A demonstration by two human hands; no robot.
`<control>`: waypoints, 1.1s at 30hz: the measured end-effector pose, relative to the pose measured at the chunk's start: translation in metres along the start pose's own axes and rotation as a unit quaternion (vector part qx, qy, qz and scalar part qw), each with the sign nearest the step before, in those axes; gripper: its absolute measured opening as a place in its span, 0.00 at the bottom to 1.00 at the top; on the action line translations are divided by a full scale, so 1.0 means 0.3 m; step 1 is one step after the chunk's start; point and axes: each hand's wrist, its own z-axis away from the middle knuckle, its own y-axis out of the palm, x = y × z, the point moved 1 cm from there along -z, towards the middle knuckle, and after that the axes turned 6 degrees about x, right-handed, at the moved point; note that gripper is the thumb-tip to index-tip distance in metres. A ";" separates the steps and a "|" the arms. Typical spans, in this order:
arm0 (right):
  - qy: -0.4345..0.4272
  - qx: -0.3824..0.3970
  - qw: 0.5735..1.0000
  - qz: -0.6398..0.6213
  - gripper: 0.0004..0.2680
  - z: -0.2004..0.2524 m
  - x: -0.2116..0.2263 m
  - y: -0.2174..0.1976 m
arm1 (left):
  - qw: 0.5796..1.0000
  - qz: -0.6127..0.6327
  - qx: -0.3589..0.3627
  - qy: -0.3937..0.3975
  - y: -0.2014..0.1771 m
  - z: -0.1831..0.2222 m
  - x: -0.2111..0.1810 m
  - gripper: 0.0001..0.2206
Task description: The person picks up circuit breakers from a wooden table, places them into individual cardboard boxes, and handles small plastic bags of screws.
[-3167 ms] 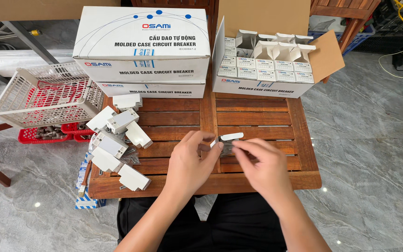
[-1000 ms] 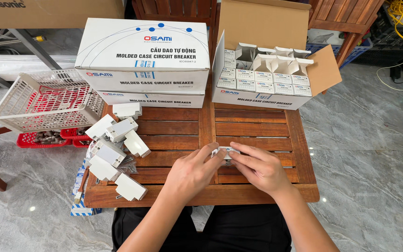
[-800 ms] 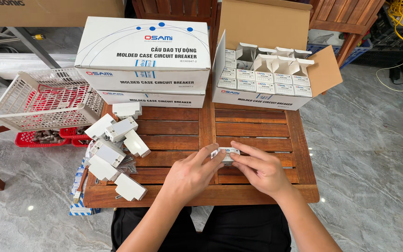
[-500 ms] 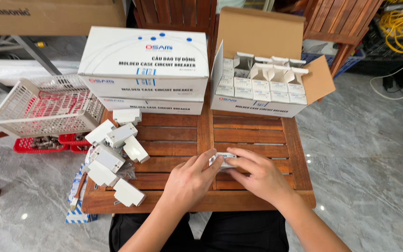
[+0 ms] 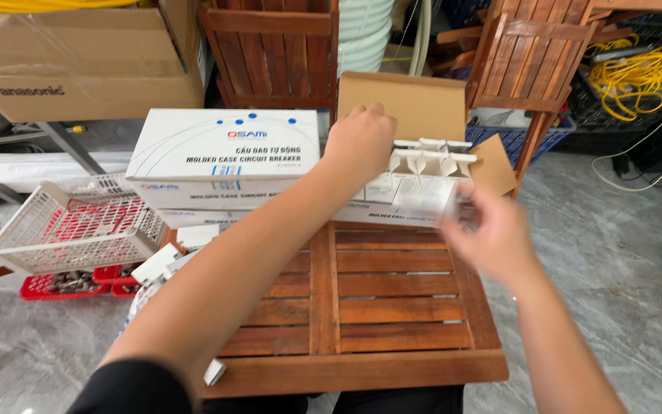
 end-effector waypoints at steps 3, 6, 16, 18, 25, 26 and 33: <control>-0.014 -0.067 0.993 -0.095 0.20 -0.261 -0.125 -0.048 | 0.994 -0.056 0.088 -0.042 0.179 -0.141 0.077 0.11; -0.026 -0.054 0.996 -0.060 0.21 -0.456 -0.138 -0.027 | 0.979 -0.127 0.152 -0.057 0.365 -0.177 0.144 0.10; 0.039 0.036 0.999 -0.010 0.21 -0.792 -0.333 0.238 | 0.983 -0.183 0.000 0.017 0.222 -0.178 0.152 0.09; 0.063 0.053 0.997 -0.012 0.22 -0.820 -0.366 0.250 | 0.984 -0.154 0.094 -0.014 0.275 -0.184 0.166 0.05; 0.077 0.109 0.988 -0.073 0.22 -0.811 -0.366 0.239 | 0.979 -0.168 0.112 0.015 0.363 -0.233 0.176 0.08; 0.080 0.118 0.986 -0.087 0.22 -0.814 -0.389 0.241 | 0.983 -0.179 0.037 0.036 0.334 -0.233 0.175 0.07; 0.073 0.256 0.956 -0.127 0.19 -0.763 -0.285 0.208 | 0.944 -0.286 -0.139 0.088 -0.043 -0.225 0.097 0.15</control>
